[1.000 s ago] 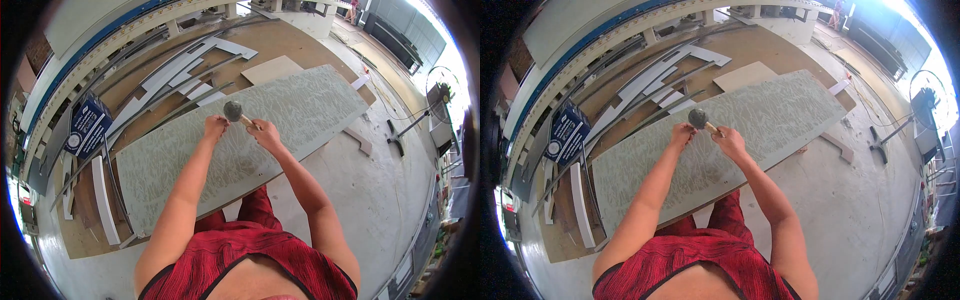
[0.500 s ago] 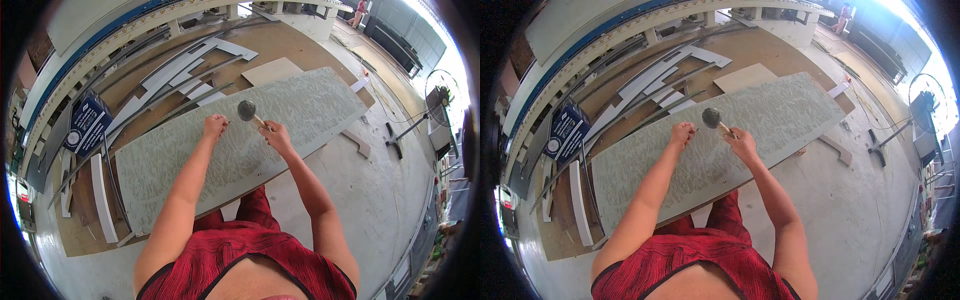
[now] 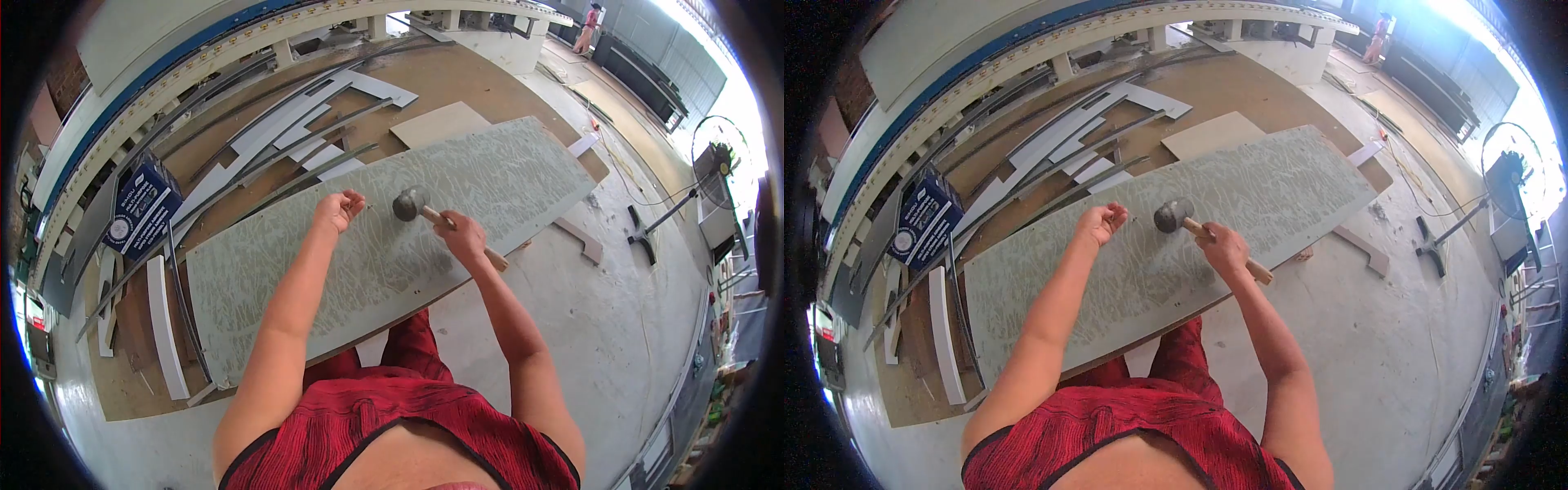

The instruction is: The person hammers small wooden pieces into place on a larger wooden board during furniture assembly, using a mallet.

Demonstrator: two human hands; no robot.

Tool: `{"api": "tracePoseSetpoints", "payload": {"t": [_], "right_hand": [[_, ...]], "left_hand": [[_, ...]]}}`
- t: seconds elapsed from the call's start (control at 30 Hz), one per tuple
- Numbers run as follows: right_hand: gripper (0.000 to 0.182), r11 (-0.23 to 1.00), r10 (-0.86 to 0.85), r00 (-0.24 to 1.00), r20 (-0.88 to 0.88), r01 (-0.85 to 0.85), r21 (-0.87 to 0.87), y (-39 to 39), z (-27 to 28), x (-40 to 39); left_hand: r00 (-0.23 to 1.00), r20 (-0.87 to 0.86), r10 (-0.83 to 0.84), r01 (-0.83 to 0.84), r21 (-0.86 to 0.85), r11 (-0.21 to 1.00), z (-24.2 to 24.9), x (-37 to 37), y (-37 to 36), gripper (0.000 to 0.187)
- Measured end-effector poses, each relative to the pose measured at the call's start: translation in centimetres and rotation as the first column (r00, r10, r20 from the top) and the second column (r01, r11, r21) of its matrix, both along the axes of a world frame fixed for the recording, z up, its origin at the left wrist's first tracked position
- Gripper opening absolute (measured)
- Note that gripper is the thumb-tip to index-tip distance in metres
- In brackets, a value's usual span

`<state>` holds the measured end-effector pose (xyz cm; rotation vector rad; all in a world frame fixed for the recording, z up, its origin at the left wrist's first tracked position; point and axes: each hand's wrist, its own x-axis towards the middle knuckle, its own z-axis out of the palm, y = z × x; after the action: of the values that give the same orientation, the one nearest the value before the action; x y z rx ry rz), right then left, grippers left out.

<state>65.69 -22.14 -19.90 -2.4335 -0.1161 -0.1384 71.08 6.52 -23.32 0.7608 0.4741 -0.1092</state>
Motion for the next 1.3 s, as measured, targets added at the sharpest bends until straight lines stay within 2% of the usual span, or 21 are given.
{"api": "tracePoseSetpoints", "payload": {"t": [0.07, 0.17, 0.27, 0.37, 0.47, 0.57, 0.67, 0.77, 0.87, 1.0, 1.2, 1.3], "right_hand": [[0.035, 1.0, 0.004, 1.0, 0.004, -0.004, -0.013, -0.7, -0.7, 0.1], [0.033, 0.996, 0.063, 0.988, 0.141, -0.052, -0.076, -1.0, -1.9, 0.1], [0.026, 0.995, 0.082, 0.973, 0.215, -0.069, -0.065, -1.3, -2.8, 0.0], [0.028, 0.997, 0.051, 0.987, 0.156, -0.042, -0.06, -1.0, -2.8, -0.1], [0.028, 0.994, 0.099, 0.976, 0.196, -0.089, -0.059, -1.0, -2.5, 0.0], [0.03, 0.984, 0.16, 0.884, 0.439, -0.176, -0.003, 0.1, -1.1, 0.4], [0.026, 0.951, 0.246, 0.786, 0.567, -0.307, 0.014, 2.5, 1.5, 0.0], [0.025, 0.932, 0.307, 0.788, 0.533, -0.362, -0.003, 5.0, 2.6, -0.4], [0.022, 0.956, 0.282, 0.837, 0.469, -0.284, -0.068, 6.5, 3.0, -1.0], [0.018, 0.944, 0.31, 0.831, 0.462, -0.328, -0.044, 6.9, 2.6, -1.1], [0.014, 0.948, 0.246, 0.822, 0.513, -0.314, 0.048, 6.0, 2.0, 0.0], [0.014, 0.955, 0.245, 0.803, 0.543, -0.296, 0.006, 5.2, 3.6, -0.1]], "left_hand": [[1.0, 0.009, 0.024, -0.024, -0.008, 1.0, 1.2, -0.3, -0.5, 0.018], [0.999, 0.021, 0.03, -0.029, -0.044, 0.999, 2.5, -0.8, -1.7, 0.018], [0.998, 0.061, -0.01, 0.017, -0.117, 0.993, 2.8, -1.1, -2.5, 0.019], [0.995, 0.093, -0.02, 0.035, -0.165, 0.986, 3.2, -2.1, -3.5, 0.019], [0.994, 0.107, -0.032, 0.049, -0.157, 0.986, 4.0, -3.3, -4.4, 0.021], [0.994, 0.088, -0.061, 0.076, -0.174, 0.982, 5.2, -4.9, -5.7, 0.024], [0.988, 0.098, -0.119, 0.136, -0.186, 0.973, 5.8, -6.0, -6.9, 0.029], [0.976, 0.133, -0.175, 0.197, -0.179, 0.964, 5.6, -6.7, -7.5, 0.032], [0.97, 0.143, -0.199, 0.221, -0.159, 0.962, 5.0, -6.8, -7.6, 0.036], [0.968, 0.123, -0.22, 0.237, -0.151, 0.96, 5.5, -7.3, -7.5, 0.035], [0.936, 0.152, -0.319, 0.325, -0.017, 0.946, 5.2, -7.7, -8.0, 0.02], [0.929, 0.1, -0.356, 0.331, 0.205, 0.921, 5.5, -7.9, -7.5, 0.015]]}}
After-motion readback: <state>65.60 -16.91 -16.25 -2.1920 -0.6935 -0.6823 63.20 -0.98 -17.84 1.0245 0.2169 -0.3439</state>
